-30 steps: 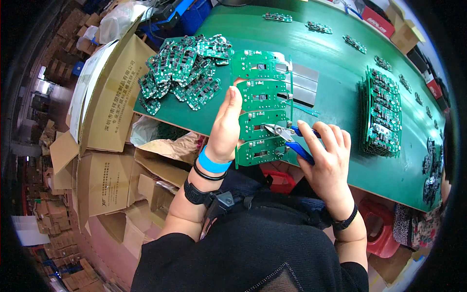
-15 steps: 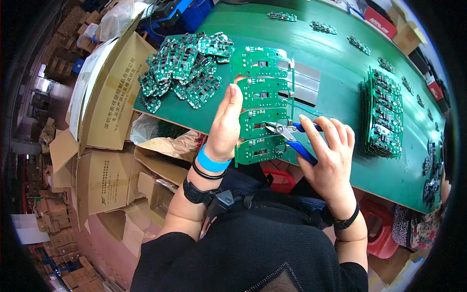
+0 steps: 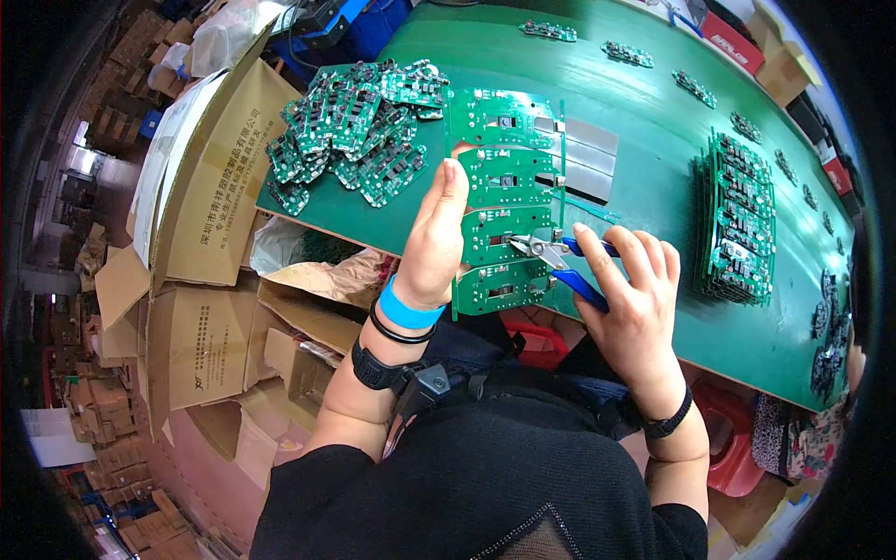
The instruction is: The person uses blue-handled flush cutters to trim excess green material from the edges of green circuit boards. They pick up boards from a stack, trim the edges, and place the finished boards onto a metal tray on the table.
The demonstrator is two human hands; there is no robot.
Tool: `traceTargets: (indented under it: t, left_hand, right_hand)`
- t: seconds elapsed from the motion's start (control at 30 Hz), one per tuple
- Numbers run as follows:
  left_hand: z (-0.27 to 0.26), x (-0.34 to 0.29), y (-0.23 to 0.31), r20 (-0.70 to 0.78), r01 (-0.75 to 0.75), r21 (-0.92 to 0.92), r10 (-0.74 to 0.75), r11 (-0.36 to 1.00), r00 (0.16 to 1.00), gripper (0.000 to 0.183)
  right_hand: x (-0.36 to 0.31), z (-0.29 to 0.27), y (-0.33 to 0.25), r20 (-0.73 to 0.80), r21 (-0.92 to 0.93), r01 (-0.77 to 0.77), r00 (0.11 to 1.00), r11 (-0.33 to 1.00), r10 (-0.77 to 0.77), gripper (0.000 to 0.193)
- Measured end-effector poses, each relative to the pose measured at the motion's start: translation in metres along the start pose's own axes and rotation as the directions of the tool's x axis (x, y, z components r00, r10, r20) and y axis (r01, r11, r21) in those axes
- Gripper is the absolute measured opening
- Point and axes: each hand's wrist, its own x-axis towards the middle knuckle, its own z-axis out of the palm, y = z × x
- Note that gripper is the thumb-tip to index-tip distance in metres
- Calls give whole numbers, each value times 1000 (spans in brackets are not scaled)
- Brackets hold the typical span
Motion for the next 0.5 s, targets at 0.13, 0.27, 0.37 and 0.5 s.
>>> traceTargets:
  t: [0.13,0.27,0.37,0.5]
  left_hand:
    - [0,1,0,1,12,-22,-12,1000,1000,51]
    - [-5,3,-4,1,25,-23,-25,999,1000,51]
    - [-4,3,-2,15,62,-20,-61,998,998,53]
    - [-6,2,-2,25,145,-135,-143,980,989,52]
  right_hand:
    - [1,0,1,-19,-27,20,1000,999,-21,76]
    - [0,3,5,-52,-41,65,996,997,-67,74]
    - [-1,5,9,-60,-30,95,993,995,-97,72]
    - [-3,8,10,-94,3,84,992,997,-83,67]
